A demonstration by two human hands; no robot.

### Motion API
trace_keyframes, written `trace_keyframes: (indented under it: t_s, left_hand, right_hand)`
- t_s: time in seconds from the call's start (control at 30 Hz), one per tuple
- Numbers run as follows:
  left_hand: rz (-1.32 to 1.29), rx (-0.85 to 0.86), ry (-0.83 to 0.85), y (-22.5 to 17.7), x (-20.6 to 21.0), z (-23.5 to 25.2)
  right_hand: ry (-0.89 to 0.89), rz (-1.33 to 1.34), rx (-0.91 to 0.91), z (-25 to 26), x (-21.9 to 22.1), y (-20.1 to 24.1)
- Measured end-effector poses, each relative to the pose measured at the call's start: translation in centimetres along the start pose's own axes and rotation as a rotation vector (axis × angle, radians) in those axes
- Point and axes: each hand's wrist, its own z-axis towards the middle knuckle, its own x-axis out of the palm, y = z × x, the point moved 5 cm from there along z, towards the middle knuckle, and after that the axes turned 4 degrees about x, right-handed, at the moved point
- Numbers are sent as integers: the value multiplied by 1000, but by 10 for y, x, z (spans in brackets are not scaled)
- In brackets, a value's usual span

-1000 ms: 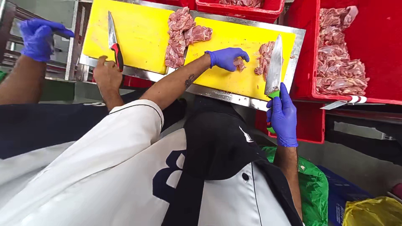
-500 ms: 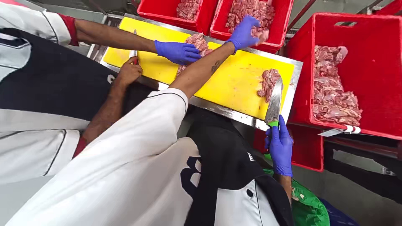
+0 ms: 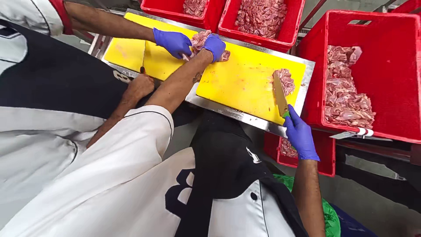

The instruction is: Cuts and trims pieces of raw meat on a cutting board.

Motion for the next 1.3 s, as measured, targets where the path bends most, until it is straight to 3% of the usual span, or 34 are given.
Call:
trace_keyframes:
  t_s: [0.1,0.23,0.33,0.5,0.6,0.7,0.8,0.87,0.93,1.1,1.3]
  left_hand:
    - [35,53,50,-1,-6,-1]
    - [-102,274,85,13,-10,-5]
    - [-264,435,77,10,-31,-22]
    - [-737,743,-229,-22,-81,-66]
    - [-853,861,-407,-52,-77,-98]
    - [-752,755,-386,-62,-14,-102]
    - [-752,484,-330,-56,62,-98]
    - [-778,295,-340,-58,82,-100]
    - [-734,210,-347,-78,84,-100]
    - [-620,238,-382,-127,74,-72]
    - [-595,353,-98,-123,52,-29]
  right_hand:
    - [31,69,-53,-13,8,25]
    - [319,206,-93,-20,63,36]
    - [283,271,-41,-11,67,27]
    - [167,283,84,-4,41,12]
    - [153,289,90,-5,34,8]
    - [138,332,88,-4,34,5]
    - [129,349,126,-20,32,0]
    - [113,370,126,-23,32,3]
    - [108,408,116,-27,32,6]
    - [114,453,121,-37,36,12]
    - [74,480,131,-49,36,8]
